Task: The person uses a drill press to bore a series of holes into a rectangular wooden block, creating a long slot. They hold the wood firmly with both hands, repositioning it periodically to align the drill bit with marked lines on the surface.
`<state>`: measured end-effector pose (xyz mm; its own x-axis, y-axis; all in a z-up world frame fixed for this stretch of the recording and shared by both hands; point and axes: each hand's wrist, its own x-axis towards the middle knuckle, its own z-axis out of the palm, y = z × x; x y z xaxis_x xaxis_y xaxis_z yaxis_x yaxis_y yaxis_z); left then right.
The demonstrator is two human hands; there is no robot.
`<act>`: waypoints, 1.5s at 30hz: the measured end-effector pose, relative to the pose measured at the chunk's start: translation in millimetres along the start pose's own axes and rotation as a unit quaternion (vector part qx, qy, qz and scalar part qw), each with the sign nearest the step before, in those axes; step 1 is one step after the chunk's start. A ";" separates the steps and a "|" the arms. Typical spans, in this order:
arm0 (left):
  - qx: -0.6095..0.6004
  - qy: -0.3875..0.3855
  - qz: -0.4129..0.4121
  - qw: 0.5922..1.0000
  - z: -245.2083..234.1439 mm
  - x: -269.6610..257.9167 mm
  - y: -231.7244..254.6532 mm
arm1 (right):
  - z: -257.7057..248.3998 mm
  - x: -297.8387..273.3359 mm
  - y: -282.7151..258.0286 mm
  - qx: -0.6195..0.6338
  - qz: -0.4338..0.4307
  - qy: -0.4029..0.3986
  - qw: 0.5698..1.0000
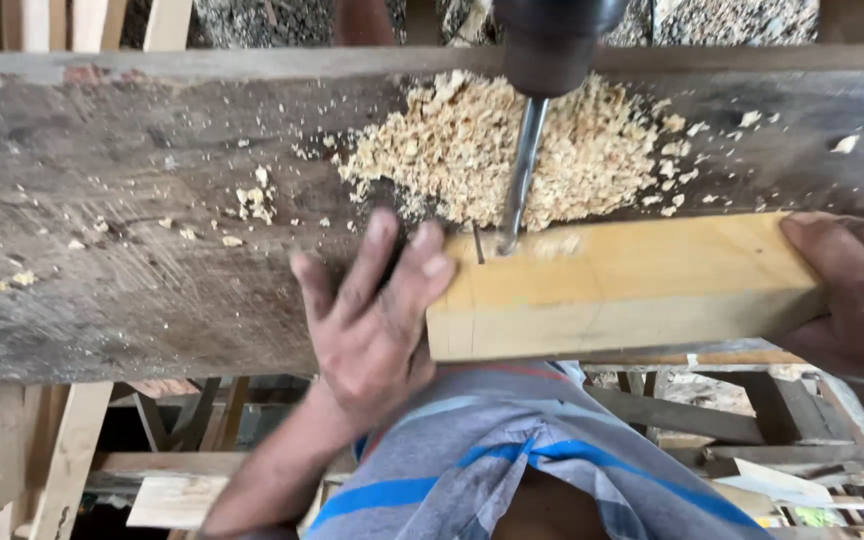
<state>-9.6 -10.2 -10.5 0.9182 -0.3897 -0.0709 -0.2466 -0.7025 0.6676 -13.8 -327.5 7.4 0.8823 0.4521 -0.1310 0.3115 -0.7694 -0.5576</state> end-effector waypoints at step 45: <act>0.045 -0.069 -0.001 0.997 -11.4 22.5 5.3 | -8.3 -12.9 -4.0 0.026 0.209 -0.129 0.969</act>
<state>13.2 -15.8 -0.1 0.8688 -0.4623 -0.1773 -0.2779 -0.7517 0.5982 -23.4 -334.0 18.1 0.8082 0.2076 -0.5511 -0.0786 -0.8894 -0.4503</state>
